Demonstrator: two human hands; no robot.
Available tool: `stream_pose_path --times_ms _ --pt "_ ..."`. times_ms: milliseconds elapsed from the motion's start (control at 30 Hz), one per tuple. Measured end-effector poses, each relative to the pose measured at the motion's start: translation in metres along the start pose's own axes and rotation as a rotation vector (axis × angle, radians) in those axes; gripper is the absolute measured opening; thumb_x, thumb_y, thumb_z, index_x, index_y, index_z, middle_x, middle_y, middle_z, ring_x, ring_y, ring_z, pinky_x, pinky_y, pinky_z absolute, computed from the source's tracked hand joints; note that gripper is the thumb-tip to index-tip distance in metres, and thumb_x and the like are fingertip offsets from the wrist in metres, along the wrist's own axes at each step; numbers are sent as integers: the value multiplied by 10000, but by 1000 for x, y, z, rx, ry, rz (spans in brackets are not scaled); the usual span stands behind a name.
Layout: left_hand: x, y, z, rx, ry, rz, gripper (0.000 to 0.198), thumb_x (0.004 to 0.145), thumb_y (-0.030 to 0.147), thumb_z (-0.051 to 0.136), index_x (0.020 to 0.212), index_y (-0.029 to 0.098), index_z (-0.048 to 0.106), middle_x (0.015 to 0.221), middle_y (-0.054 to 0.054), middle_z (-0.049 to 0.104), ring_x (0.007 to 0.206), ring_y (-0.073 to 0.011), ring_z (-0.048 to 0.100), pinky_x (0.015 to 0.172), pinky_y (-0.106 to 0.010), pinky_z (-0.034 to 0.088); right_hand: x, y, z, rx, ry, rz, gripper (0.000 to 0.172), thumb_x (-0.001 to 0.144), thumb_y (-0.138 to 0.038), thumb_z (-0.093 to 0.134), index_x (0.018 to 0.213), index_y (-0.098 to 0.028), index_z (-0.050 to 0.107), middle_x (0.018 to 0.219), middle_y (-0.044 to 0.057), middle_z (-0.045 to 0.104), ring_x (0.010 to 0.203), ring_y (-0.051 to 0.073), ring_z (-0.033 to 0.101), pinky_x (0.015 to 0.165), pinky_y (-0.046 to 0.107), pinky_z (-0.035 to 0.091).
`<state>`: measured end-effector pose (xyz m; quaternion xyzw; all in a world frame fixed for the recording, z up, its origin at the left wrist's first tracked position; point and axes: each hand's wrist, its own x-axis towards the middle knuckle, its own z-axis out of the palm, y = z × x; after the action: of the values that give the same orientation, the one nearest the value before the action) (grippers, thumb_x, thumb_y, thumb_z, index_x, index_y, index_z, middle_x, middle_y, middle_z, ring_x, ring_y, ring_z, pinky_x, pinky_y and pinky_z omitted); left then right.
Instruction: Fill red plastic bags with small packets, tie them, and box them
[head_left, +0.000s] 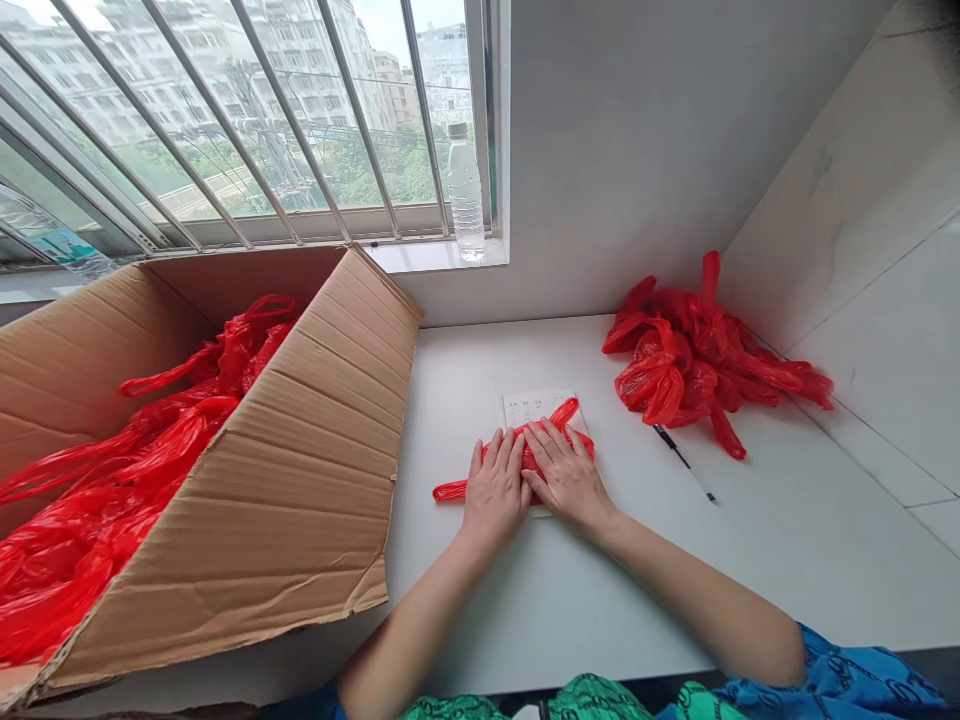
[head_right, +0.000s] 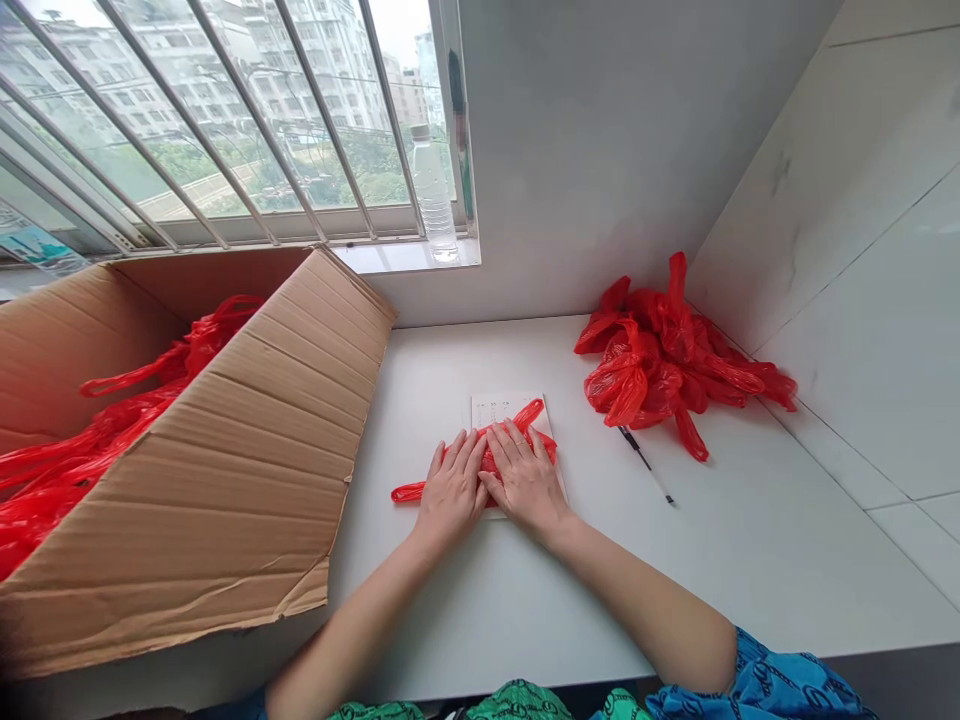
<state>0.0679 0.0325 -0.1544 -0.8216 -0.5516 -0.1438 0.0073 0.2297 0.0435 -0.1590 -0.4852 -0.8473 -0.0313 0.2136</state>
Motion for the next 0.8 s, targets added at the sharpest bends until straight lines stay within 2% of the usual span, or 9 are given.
stream_pose_path --times_ms 133,233,333,400,500,567,633,733,800 --pt "1 0 -5 -56 11 -9 513 947 239 413 1455 165 431 1542 -99 416 1448 -288 348 1196 -531 251 1 0 -3 73 -4 18 543 1027 -428 358 1513 -186 375 1547 93 408 1469 291 303 1195 536 237" --pt "-1 3 -16 -171 21 -26 405 934 273 496 1327 187 537 1446 -101 535 1389 -292 430 1159 -521 312 0 6 -14 255 22 31 519 1024 -433 370 1490 -205 398 1504 87 476 1421 268 394 1156 495 347" --pt "-10 12 -36 -255 -1 -63 186 889 212 568 1063 199 632 1147 -81 699 1149 -265 610 1047 -466 425 -5 17 -31 445 134 101 446 1023 -429 366 1425 -258 458 1409 61 571 1326 228 504 1086 435 446" --pt "-20 19 -57 -308 -45 -85 134 859 163 579 976 200 630 976 -54 720 936 -224 663 884 -376 498 -11 27 -42 468 198 141 387 1013 -435 379 1333 -281 534 1335 49 621 1268 237 546 1073 456 445" --pt "-40 27 -105 -462 -52 -89 165 841 148 587 991 209 619 920 -18 714 785 -166 647 673 -257 472 -21 44 -50 475 179 200 358 993 -475 412 1241 -290 593 1215 30 684 1132 241 629 959 428 512" --pt "-56 27 -147 -556 14 -78 153 852 165 594 997 206 616 900 -5 702 758 -139 625 659 -233 456 -26 54 -49 458 136 230 382 977 -520 423 1223 -299 614 1153 24 713 1022 237 675 750 352 564" --pt "-76 21 -194 -628 98 -91 108 879 206 589 984 195 614 854 -3 681 719 -121 602 663 -224 463 -30 59 -45 452 92 222 401 957 -563 440 1173 -297 649 1090 24 735 935 228 700 613 299 551" --pt "-104 2 -259 -694 268 -192 115 916 276 582 978 187 621 846 -12 662 713 -116 595 637 -212 473 -35 57 -35 485 26 177 407 937 -593 461 1118 -306 687 1064 17 746 913 215 711 557 257 554" --pt "-117 -20 -293 -628 458 -311 156 904 317 622 962 172 625 881 -15 655 744 -116 584 631 -199 472 -38 52 -26 512 -20 149 404 934 -592 466 1125 -317 691 1085 13 744 933 215 714 558 248 569"
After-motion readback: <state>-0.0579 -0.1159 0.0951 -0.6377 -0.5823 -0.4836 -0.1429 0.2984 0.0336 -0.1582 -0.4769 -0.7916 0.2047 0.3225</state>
